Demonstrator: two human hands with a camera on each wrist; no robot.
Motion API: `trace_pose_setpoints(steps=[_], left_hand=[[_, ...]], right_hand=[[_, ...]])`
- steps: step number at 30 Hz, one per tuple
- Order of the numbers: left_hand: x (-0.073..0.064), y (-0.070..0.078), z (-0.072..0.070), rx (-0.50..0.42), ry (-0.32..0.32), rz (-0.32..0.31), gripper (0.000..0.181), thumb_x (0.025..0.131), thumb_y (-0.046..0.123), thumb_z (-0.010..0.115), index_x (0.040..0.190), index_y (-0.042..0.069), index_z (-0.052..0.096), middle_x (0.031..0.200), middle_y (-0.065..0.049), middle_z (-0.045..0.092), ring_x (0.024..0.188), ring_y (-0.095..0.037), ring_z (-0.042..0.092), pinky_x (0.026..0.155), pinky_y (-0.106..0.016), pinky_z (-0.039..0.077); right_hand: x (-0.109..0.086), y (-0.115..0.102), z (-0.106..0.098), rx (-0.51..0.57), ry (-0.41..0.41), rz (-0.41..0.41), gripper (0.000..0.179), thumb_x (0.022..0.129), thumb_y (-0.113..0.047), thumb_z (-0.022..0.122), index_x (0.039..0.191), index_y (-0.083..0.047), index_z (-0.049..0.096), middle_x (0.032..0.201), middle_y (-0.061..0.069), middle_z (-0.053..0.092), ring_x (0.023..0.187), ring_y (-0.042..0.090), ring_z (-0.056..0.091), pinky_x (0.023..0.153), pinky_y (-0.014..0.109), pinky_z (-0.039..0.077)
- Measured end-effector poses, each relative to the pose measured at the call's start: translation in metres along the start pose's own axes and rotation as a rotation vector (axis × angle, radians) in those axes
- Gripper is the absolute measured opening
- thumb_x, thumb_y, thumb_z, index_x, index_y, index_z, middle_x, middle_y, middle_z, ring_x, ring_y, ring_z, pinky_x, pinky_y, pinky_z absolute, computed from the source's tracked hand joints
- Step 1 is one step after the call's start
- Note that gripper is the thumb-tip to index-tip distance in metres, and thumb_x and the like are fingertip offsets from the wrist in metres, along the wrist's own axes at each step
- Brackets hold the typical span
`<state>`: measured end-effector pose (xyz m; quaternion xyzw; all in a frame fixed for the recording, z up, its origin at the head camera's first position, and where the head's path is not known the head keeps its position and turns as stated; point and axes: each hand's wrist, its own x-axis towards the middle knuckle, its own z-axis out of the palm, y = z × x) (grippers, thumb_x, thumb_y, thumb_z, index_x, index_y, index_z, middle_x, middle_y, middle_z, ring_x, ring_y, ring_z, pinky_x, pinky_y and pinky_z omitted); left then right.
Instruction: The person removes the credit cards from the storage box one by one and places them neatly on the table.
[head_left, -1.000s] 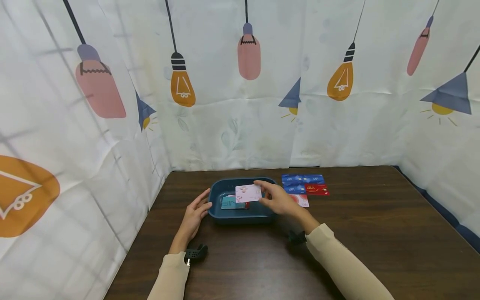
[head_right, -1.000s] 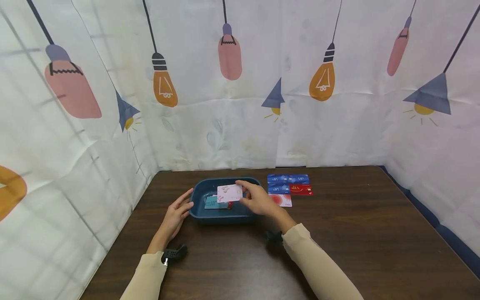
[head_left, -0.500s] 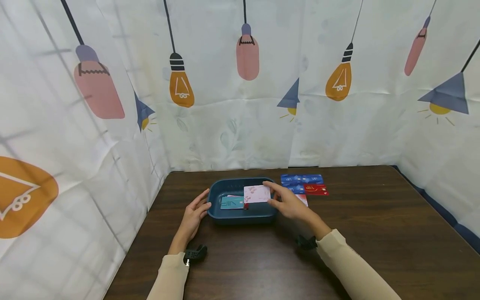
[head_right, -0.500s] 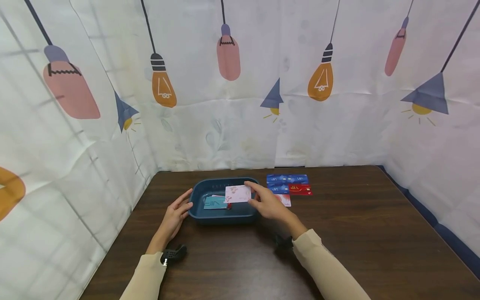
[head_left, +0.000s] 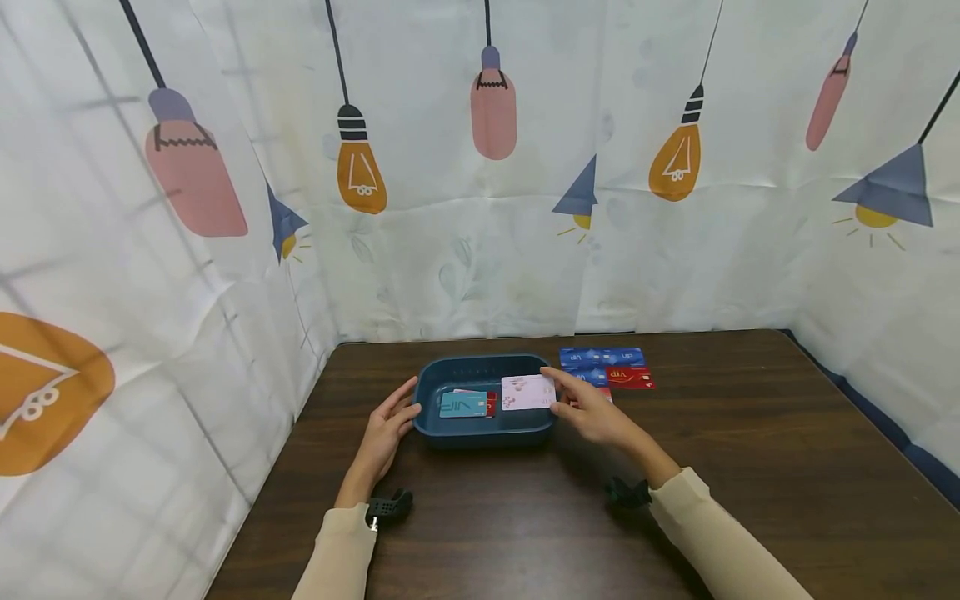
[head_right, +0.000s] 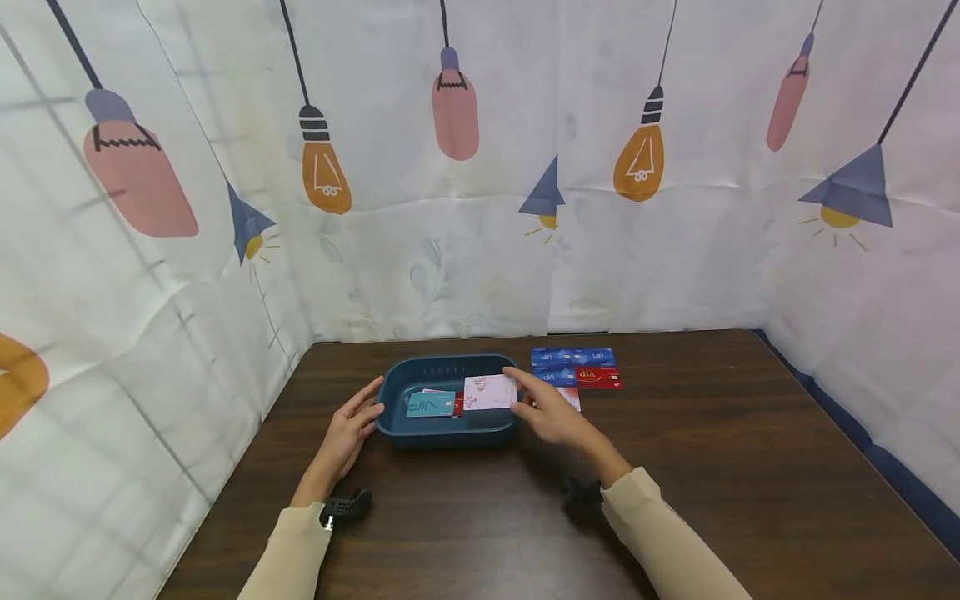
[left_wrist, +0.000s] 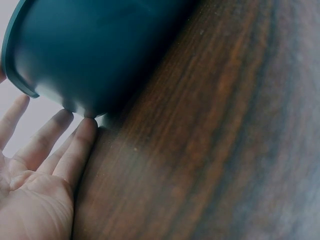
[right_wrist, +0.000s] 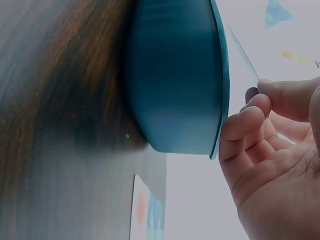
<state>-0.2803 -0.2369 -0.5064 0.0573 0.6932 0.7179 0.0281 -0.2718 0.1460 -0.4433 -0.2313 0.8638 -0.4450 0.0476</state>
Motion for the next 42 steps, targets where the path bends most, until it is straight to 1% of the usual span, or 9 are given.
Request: trace_pose_setpoints(steps=[3, 12, 16, 21, 28, 32, 36, 39, 42], left_hand=[[0.0, 0.0, 0.0, -0.006, -0.001, 0.004, 0.057, 0.103, 0.02, 0.062, 0.157, 0.022, 0.043, 0.16, -0.014, 0.043, 0.146, -0.031, 0.042, 0.096, -0.019, 0.051], [0.001, 0.0, 0.0, 0.005, -0.01, 0.004, 0.057, 0.103, 0.021, 0.061, 0.158, 0.022, 0.042, 0.162, -0.011, 0.04, 0.147, -0.029, 0.041, 0.097, -0.02, 0.05], [0.001, 0.0, -0.001, 0.013, -0.009, -0.003, 0.057, 0.104, 0.021, 0.061, 0.158, 0.023, 0.042, 0.162, -0.01, 0.039, 0.148, -0.028, 0.039, 0.098, -0.021, 0.049], [0.0, 0.0, -0.002, 0.014, -0.006, -0.007, 0.057, 0.104, 0.02, 0.06, 0.158, 0.023, 0.042, 0.162, -0.011, 0.04, 0.148, -0.028, 0.04, 0.099, -0.021, 0.049], [0.0, 0.0, -0.002, 0.01, -0.005, -0.005, 0.057, 0.104, 0.02, 0.061, 0.158, 0.023, 0.042, 0.162, -0.011, 0.04, 0.148, -0.027, 0.04, 0.098, -0.02, 0.049], [-0.001, 0.0, -0.001, 0.014, -0.008, -0.008, 0.058, 0.103, 0.021, 0.061, 0.158, 0.022, 0.041, 0.163, -0.01, 0.039, 0.148, -0.028, 0.039, 0.098, -0.02, 0.048], [-0.001, 0.0, -0.001, 0.007, -0.007, -0.007, 0.058, 0.103, 0.021, 0.061, 0.158, 0.022, 0.041, 0.163, -0.01, 0.039, 0.148, -0.028, 0.039, 0.098, -0.02, 0.048], [-0.001, 0.0, -0.001, 0.003, -0.005, -0.006, 0.058, 0.103, 0.021, 0.062, 0.158, 0.022, 0.042, 0.162, -0.011, 0.04, 0.148, -0.029, 0.04, 0.097, -0.019, 0.049], [-0.001, 0.001, 0.0, -0.001, -0.004, -0.004, 0.058, 0.103, 0.021, 0.062, 0.158, 0.022, 0.042, 0.161, -0.012, 0.041, 0.147, -0.029, 0.041, 0.096, -0.019, 0.05]], right_hand=[[-0.003, 0.001, -0.002, 0.021, 0.002, 0.011, 0.062, 0.102, -0.012, 0.061, 0.159, -0.012, 0.037, 0.138, 0.012, 0.056, 0.101, 0.025, 0.054, 0.077, 0.029, 0.053], [-0.01, 0.007, -0.012, 0.095, 0.015, -0.013, 0.062, 0.101, -0.006, 0.062, 0.158, -0.008, 0.037, 0.134, 0.017, 0.057, 0.102, 0.028, 0.056, 0.082, 0.024, 0.056], [-0.012, 0.009, -0.017, 0.097, 0.008, -0.011, 0.063, 0.101, -0.006, 0.062, 0.159, -0.009, 0.036, 0.136, 0.019, 0.056, 0.101, 0.028, 0.058, 0.083, 0.032, 0.058], [-0.014, 0.012, -0.023, 0.101, 0.006, 0.019, 0.065, 0.1, -0.007, 0.063, 0.159, -0.016, 0.037, 0.131, 0.018, 0.058, 0.1, 0.033, 0.06, 0.084, 0.043, 0.058], [-0.015, 0.02, -0.035, 0.096, 0.009, -0.001, 0.063, 0.1, -0.005, 0.062, 0.158, -0.012, 0.039, 0.132, 0.018, 0.056, 0.098, 0.031, 0.059, 0.079, 0.033, 0.058], [-0.016, 0.025, -0.041, 0.098, 0.007, 0.006, 0.062, 0.1, -0.007, 0.063, 0.157, -0.012, 0.04, 0.126, 0.018, 0.056, 0.093, 0.029, 0.056, 0.073, 0.034, 0.056], [-0.017, 0.03, -0.046, 0.086, 0.007, 0.021, 0.061, 0.1, -0.009, 0.064, 0.157, -0.012, 0.041, 0.119, 0.017, 0.057, 0.088, 0.028, 0.054, 0.068, 0.03, 0.053], [-0.019, 0.032, -0.049, 0.08, 0.007, 0.035, 0.06, 0.1, -0.011, 0.064, 0.156, -0.015, 0.042, 0.119, 0.016, 0.056, 0.088, 0.029, 0.054, 0.069, 0.031, 0.053], [-0.02, 0.035, -0.053, 0.085, -0.003, 0.039, 0.059, 0.101, -0.011, 0.063, 0.156, -0.017, 0.043, 0.123, 0.017, 0.056, 0.095, 0.032, 0.057, 0.075, 0.034, 0.054]])
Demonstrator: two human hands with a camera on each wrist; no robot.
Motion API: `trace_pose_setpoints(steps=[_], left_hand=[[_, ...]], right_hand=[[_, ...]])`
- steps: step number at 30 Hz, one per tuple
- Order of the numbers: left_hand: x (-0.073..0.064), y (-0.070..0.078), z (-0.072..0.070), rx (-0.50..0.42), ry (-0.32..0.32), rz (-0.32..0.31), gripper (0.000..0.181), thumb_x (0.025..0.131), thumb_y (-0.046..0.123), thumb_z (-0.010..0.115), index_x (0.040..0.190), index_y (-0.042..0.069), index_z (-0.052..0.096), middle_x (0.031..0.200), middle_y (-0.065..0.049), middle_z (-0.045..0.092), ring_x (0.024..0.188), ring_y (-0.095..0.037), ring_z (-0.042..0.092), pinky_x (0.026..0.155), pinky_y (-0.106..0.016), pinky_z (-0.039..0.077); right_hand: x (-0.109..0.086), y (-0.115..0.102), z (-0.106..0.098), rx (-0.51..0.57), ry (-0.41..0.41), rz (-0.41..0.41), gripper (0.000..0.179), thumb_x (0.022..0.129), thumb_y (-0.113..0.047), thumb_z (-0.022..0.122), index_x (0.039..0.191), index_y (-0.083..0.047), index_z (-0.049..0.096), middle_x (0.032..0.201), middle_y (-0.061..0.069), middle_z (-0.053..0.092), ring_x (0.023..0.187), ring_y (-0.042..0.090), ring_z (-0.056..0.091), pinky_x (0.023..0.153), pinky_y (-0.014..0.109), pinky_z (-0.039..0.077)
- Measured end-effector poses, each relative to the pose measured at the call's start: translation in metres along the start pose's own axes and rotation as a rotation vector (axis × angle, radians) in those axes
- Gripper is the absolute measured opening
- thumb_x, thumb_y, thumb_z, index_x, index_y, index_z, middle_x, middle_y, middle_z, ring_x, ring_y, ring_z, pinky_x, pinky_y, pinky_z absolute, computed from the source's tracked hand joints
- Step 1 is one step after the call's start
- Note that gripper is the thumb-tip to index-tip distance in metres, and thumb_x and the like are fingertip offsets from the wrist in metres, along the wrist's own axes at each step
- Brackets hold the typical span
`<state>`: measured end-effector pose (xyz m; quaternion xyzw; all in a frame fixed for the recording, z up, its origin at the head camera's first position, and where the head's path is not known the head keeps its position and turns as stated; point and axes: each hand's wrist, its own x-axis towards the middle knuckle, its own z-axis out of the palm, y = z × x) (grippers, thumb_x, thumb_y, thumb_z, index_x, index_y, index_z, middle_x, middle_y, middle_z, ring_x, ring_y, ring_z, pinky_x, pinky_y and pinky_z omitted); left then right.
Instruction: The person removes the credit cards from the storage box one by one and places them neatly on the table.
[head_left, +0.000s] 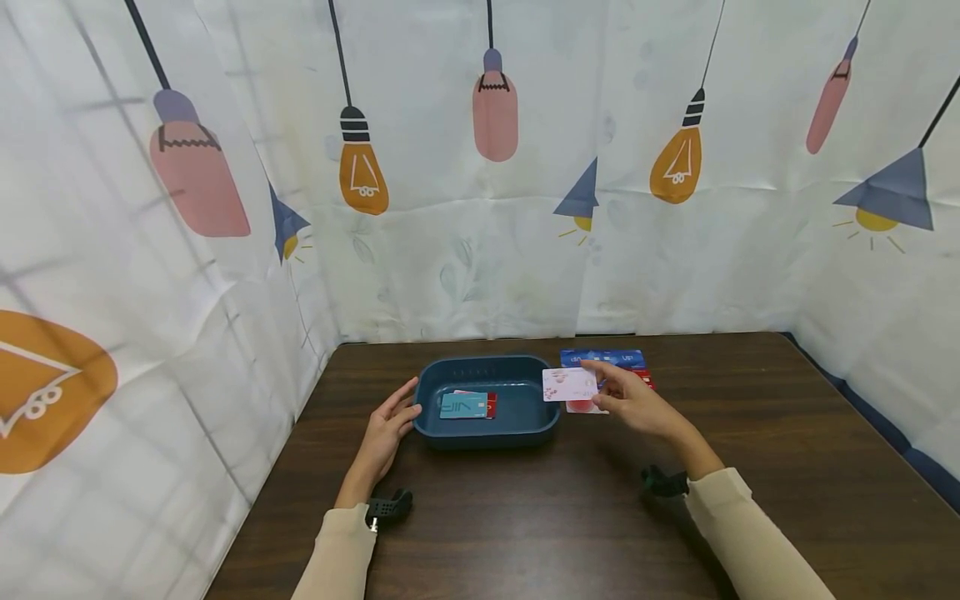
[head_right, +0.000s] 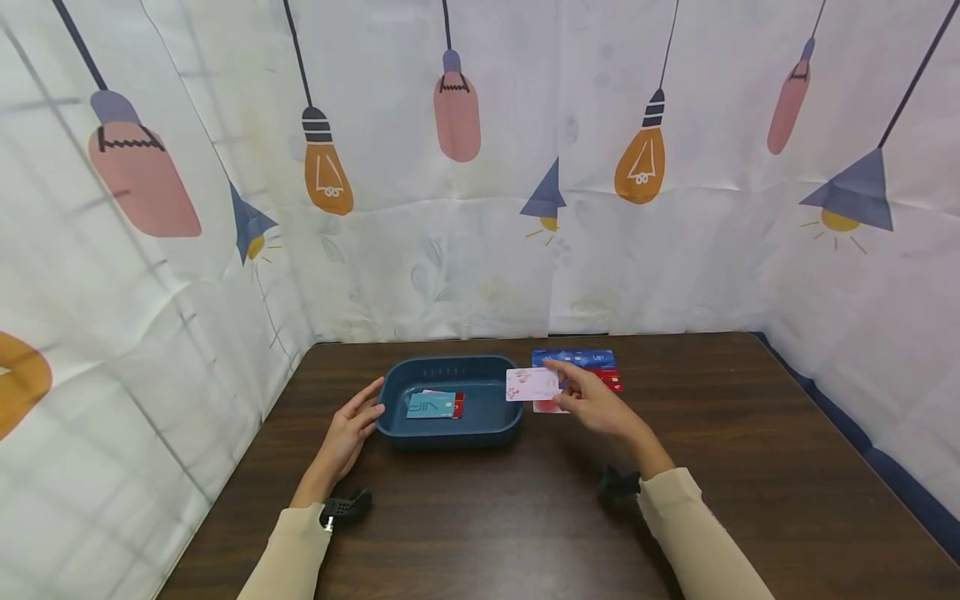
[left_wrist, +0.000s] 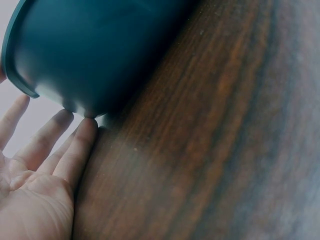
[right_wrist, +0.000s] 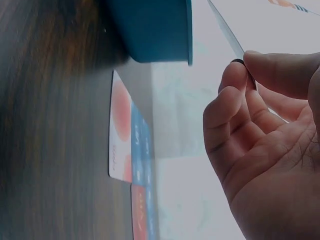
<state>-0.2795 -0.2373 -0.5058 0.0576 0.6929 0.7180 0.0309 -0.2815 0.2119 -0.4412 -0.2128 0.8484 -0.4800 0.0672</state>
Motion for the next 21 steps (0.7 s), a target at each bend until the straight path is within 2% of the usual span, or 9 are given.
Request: trace_pose_setpoints(steps=[5, 12, 14, 21], left_hand=[[0.001, 0.0, 0.0, -0.003, -0.003, 0.0, 0.058, 0.103, 0.021, 0.062, 0.157, 0.022, 0.043, 0.161, -0.012, 0.041, 0.147, -0.03, 0.041, 0.096, -0.019, 0.05], [0.002, -0.001, -0.001, -0.003, -0.005, 0.001, 0.058, 0.103, 0.02, 0.061, 0.158, 0.022, 0.042, 0.16, -0.012, 0.042, 0.146, -0.03, 0.042, 0.096, -0.019, 0.05], [0.002, -0.001, -0.001, -0.006, -0.005, 0.002, 0.058, 0.103, 0.019, 0.061, 0.158, 0.022, 0.042, 0.16, -0.013, 0.042, 0.145, -0.031, 0.042, 0.095, -0.019, 0.05], [0.002, -0.001, 0.0, -0.01, -0.002, 0.004, 0.057, 0.103, 0.018, 0.061, 0.158, 0.021, 0.042, 0.159, -0.014, 0.042, 0.144, -0.031, 0.043, 0.095, -0.02, 0.051]], right_hand=[[-0.002, 0.003, -0.008, -0.002, -0.015, -0.018, 0.057, 0.102, -0.008, 0.061, 0.156, -0.012, 0.042, 0.12, 0.018, 0.057, 0.1, 0.032, 0.058, 0.078, 0.034, 0.054], [-0.005, 0.011, -0.019, -0.015, -0.015, -0.022, 0.057, 0.101, -0.007, 0.062, 0.155, -0.01, 0.044, 0.109, 0.016, 0.055, 0.09, 0.024, 0.056, 0.073, 0.032, 0.053], [-0.005, 0.016, -0.022, 0.002, -0.018, -0.027, 0.056, 0.101, -0.005, 0.061, 0.154, -0.005, 0.043, 0.107, 0.018, 0.055, 0.088, 0.023, 0.056, 0.071, 0.03, 0.052], [-0.008, 0.025, -0.03, 0.006, -0.01, -0.035, 0.056, 0.1, -0.004, 0.062, 0.153, 0.001, 0.043, 0.106, 0.019, 0.056, 0.086, 0.021, 0.056, 0.069, 0.029, 0.049]])
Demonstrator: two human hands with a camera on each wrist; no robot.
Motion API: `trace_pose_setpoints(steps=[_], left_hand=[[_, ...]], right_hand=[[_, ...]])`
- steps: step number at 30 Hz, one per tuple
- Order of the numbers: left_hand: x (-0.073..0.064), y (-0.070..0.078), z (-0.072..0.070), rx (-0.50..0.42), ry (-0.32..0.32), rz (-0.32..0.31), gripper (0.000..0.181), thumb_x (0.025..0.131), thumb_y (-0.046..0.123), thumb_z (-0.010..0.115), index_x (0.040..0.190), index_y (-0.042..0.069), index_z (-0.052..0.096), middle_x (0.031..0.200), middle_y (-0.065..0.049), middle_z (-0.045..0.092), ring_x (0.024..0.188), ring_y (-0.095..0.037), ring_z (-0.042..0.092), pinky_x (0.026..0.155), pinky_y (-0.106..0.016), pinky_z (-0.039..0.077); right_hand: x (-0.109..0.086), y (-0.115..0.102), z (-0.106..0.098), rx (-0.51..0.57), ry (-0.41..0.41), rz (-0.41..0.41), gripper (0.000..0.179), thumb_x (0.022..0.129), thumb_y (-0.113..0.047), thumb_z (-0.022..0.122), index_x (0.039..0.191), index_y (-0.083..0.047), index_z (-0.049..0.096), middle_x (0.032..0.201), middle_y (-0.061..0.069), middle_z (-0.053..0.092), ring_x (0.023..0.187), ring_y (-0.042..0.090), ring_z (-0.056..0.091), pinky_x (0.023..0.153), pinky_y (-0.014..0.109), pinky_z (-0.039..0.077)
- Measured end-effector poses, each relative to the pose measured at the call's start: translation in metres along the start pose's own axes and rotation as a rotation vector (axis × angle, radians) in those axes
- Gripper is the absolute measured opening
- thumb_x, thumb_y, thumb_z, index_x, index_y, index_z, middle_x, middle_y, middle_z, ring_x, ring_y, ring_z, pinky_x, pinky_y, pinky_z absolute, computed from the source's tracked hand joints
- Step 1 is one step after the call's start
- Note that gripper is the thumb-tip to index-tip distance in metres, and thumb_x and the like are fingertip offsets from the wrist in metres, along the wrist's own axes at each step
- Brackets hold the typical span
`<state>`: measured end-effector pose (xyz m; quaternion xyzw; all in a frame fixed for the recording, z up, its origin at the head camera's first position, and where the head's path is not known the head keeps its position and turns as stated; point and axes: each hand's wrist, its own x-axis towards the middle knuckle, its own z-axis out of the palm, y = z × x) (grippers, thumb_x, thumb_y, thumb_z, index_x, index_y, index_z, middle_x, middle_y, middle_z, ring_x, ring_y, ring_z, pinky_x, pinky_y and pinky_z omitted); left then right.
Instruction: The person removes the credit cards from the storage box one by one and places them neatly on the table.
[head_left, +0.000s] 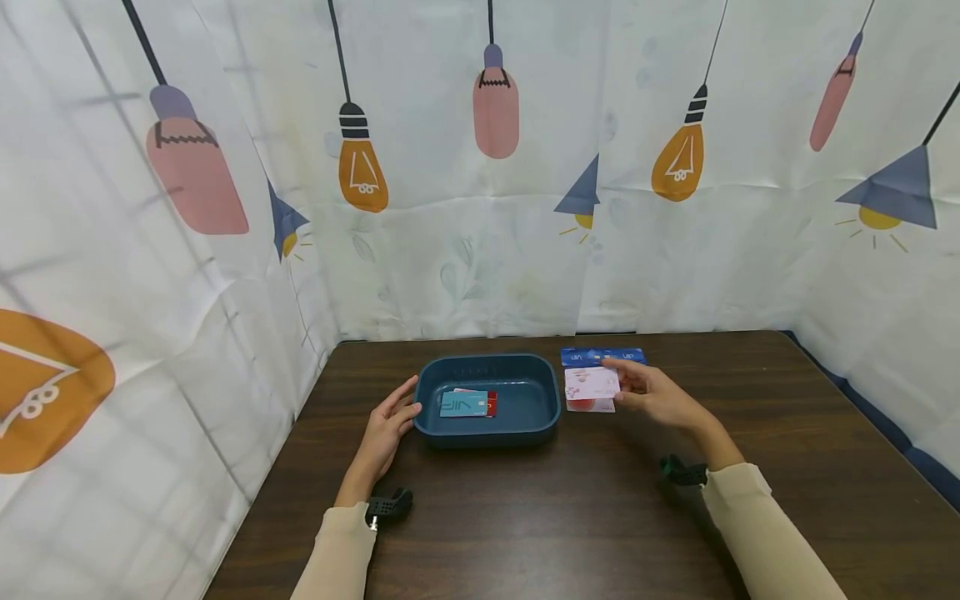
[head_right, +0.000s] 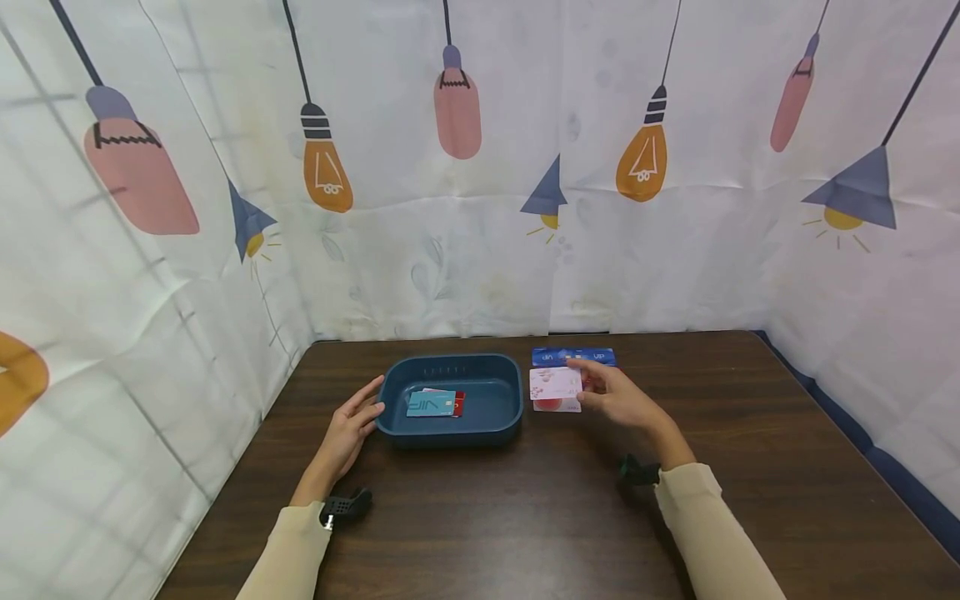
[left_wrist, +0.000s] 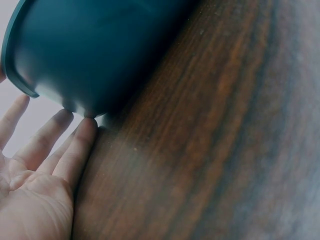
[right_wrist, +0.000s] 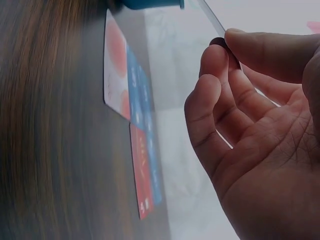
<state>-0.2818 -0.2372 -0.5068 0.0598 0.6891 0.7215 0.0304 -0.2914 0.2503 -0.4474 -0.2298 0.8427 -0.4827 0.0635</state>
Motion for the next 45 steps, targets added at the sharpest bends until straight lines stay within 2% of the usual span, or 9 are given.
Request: trace_pose_setpoints(steps=[9, 17, 21, 25, 33, 45], left_hand=[[0.0, 0.0, 0.0, 0.004, -0.005, -0.005, 0.058, 0.104, 0.019, 0.061, 0.158, 0.021, 0.041, 0.16, -0.013, 0.042, 0.145, -0.031, 0.042, 0.096, -0.019, 0.051], [0.0, 0.0, 0.0, -0.003, 0.004, -0.005, 0.058, 0.103, 0.018, 0.061, 0.158, 0.02, 0.042, 0.159, -0.015, 0.043, 0.143, -0.032, 0.044, 0.094, -0.019, 0.052], [0.0, 0.001, 0.0, -0.008, 0.004, -0.005, 0.058, 0.103, 0.018, 0.061, 0.158, 0.02, 0.042, 0.158, -0.015, 0.044, 0.142, -0.031, 0.045, 0.094, -0.019, 0.052], [-0.001, 0.001, 0.0, -0.009, 0.001, -0.005, 0.058, 0.103, 0.018, 0.061, 0.158, 0.021, 0.041, 0.159, -0.014, 0.043, 0.144, -0.031, 0.044, 0.094, -0.019, 0.052], [-0.001, 0.001, 0.0, 0.003, 0.004, -0.006, 0.058, 0.103, 0.019, 0.061, 0.158, 0.021, 0.041, 0.16, -0.013, 0.041, 0.145, -0.031, 0.042, 0.095, -0.018, 0.051], [0.0, 0.0, 0.0, -0.001, 0.003, -0.008, 0.058, 0.103, 0.018, 0.061, 0.158, 0.021, 0.042, 0.16, -0.015, 0.042, 0.145, -0.032, 0.042, 0.094, -0.018, 0.051]], right_hand=[[-0.004, 0.016, -0.01, -0.011, 0.02, 0.032, 0.056, 0.099, -0.004, 0.064, 0.151, 0.001, 0.045, 0.099, 0.014, 0.055, 0.083, 0.017, 0.055, 0.069, 0.028, 0.05], [-0.011, 0.026, -0.02, -0.04, -0.001, 0.128, 0.058, 0.098, -0.008, 0.066, 0.152, -0.002, 0.045, 0.116, 0.019, 0.056, 0.093, 0.025, 0.056, 0.075, 0.035, 0.053], [-0.014, 0.03, -0.026, -0.056, -0.012, 0.164, 0.059, 0.099, -0.01, 0.066, 0.153, -0.004, 0.044, 0.121, 0.022, 0.054, 0.096, 0.027, 0.054, 0.076, 0.035, 0.053], [-0.017, 0.036, -0.031, -0.052, -0.014, 0.203, 0.059, 0.099, -0.011, 0.066, 0.153, -0.004, 0.045, 0.115, 0.019, 0.054, 0.092, 0.027, 0.055, 0.074, 0.033, 0.053], [-0.023, 0.048, -0.04, -0.032, -0.038, 0.202, 0.058, 0.099, -0.009, 0.065, 0.152, 0.0, 0.043, 0.109, 0.017, 0.053, 0.085, 0.022, 0.055, 0.07, 0.031, 0.051], [-0.033, 0.055, -0.048, -0.063, -0.052, 0.193, 0.058, 0.099, -0.007, 0.063, 0.152, 0.003, 0.043, 0.101, 0.015, 0.053, 0.077, 0.018, 0.054, 0.066, 0.03, 0.051]])
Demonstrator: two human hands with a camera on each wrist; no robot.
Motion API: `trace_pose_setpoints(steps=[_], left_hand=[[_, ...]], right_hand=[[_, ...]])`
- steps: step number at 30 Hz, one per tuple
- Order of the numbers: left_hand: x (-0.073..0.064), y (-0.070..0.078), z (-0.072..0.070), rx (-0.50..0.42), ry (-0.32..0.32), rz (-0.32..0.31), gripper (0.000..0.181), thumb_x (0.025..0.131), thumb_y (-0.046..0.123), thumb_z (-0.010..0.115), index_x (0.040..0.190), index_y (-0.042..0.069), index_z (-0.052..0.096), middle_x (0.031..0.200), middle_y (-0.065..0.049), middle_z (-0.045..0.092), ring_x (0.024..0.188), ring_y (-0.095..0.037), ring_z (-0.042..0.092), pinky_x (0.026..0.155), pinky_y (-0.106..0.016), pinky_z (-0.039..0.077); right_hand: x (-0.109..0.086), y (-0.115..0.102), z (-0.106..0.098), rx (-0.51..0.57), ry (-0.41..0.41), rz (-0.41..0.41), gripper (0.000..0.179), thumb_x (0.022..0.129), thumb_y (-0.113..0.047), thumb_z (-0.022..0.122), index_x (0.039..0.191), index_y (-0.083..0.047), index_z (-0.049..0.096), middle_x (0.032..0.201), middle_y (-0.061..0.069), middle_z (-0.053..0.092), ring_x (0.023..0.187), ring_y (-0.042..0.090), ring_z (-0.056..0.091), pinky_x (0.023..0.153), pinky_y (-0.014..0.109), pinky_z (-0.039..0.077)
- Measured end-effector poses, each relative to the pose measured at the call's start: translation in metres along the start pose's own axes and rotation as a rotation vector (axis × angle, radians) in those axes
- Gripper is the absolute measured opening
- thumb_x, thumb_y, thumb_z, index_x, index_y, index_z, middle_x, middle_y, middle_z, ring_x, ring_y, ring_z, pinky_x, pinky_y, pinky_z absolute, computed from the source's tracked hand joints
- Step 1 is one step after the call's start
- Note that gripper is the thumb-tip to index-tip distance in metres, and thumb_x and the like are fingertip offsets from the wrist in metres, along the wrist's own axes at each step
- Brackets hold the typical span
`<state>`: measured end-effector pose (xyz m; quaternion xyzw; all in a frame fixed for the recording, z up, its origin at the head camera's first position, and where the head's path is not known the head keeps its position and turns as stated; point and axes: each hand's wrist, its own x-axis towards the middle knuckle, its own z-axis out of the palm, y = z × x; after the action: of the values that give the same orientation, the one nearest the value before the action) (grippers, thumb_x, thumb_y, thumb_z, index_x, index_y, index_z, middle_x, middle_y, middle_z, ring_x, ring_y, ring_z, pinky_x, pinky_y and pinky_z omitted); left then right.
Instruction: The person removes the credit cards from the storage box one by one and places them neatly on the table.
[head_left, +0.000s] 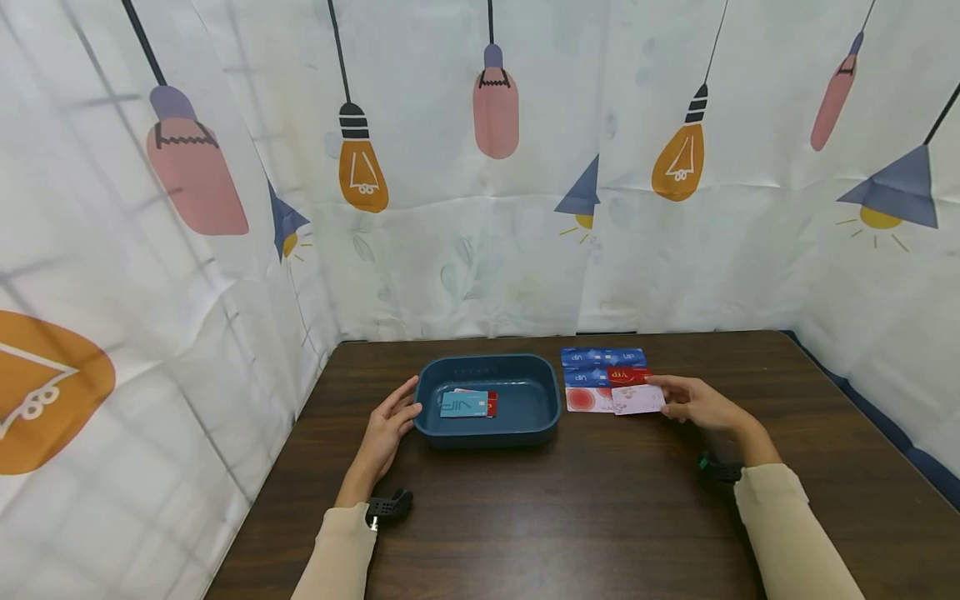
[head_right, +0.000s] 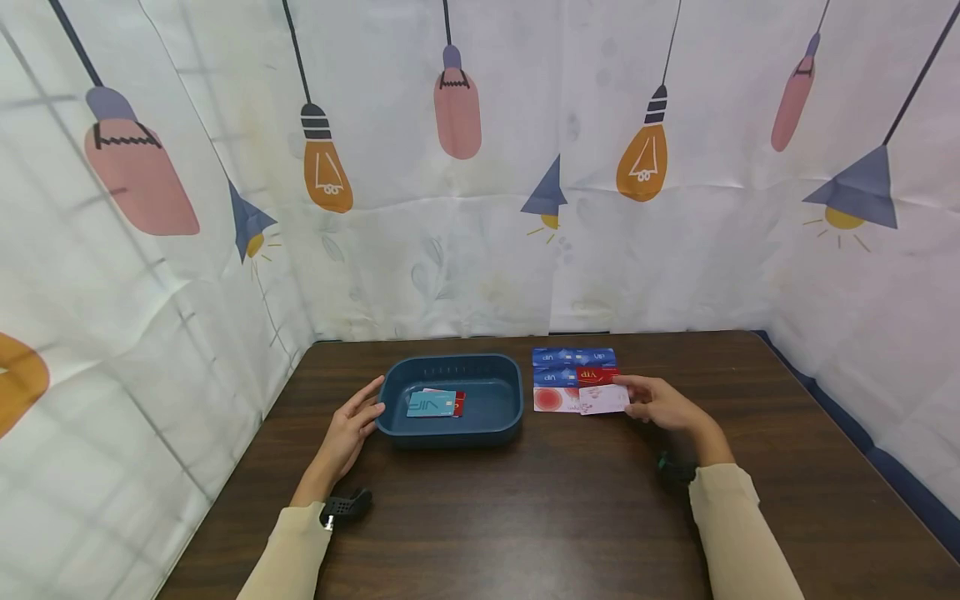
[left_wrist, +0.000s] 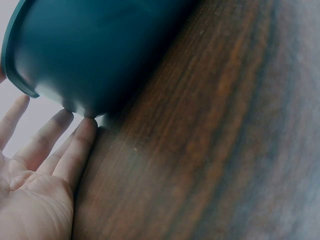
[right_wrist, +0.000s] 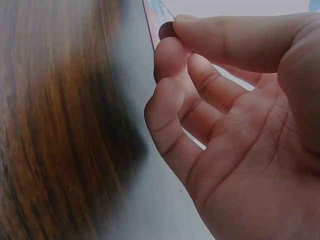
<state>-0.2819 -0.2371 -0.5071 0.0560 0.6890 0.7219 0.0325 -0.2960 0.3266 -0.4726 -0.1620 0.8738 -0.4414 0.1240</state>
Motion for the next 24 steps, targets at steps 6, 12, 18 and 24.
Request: trace_pose_setpoints(steps=[6, 12, 18, 24], left_hand=[[-0.0002, 0.0005, -0.0001, 0.003, -0.003, 0.003, 0.058, 0.104, 0.018, 0.061, 0.158, 0.02, 0.041, 0.159, -0.015, 0.043, 0.145, -0.032, 0.043, 0.095, -0.018, 0.051], [-0.0004, 0.0008, 0.0, 0.007, 0.001, 0.002, 0.058, 0.103, 0.019, 0.061, 0.158, 0.021, 0.042, 0.159, -0.015, 0.043, 0.144, -0.031, 0.043, 0.095, -0.018, 0.051], [-0.0007, 0.002, 0.0012, -0.003, 0.013, 0.002, 0.058, 0.103, 0.017, 0.061, 0.157, 0.021, 0.043, 0.159, -0.015, 0.044, 0.143, -0.031, 0.044, 0.094, -0.018, 0.051], [-0.001, 0.0009, 0.0007, -0.001, 0.016, -0.004, 0.057, 0.103, 0.017, 0.061, 0.157, 0.021, 0.043, 0.159, -0.015, 0.043, 0.145, -0.03, 0.043, 0.094, -0.017, 0.051]], right_hand=[[-0.001, 0.0046, -0.0027, -0.009, -0.002, 0.024, 0.058, 0.099, -0.01, 0.064, 0.152, 0.003, 0.043, 0.102, 0.014, 0.052, 0.078, 0.018, 0.055, 0.067, 0.029, 0.052], [-0.0012, 0.0076, -0.0039, 0.007, -0.023, 0.018, 0.059, 0.099, -0.01, 0.064, 0.152, 0.005, 0.042, 0.102, 0.014, 0.052, 0.078, 0.017, 0.054, 0.067, 0.029, 0.052], [-0.0009, 0.0088, -0.0036, -0.02, -0.044, -0.008, 0.057, 0.1, -0.01, 0.063, 0.151, 0.006, 0.042, 0.099, 0.012, 0.051, 0.075, 0.017, 0.053, 0.065, 0.028, 0.05], [-0.0007, 0.0074, -0.0018, -0.052, -0.055, -0.009, 0.056, 0.101, -0.009, 0.061, 0.152, 0.006, 0.041, 0.095, 0.009, 0.051, 0.072, 0.015, 0.052, 0.064, 0.027, 0.048]])
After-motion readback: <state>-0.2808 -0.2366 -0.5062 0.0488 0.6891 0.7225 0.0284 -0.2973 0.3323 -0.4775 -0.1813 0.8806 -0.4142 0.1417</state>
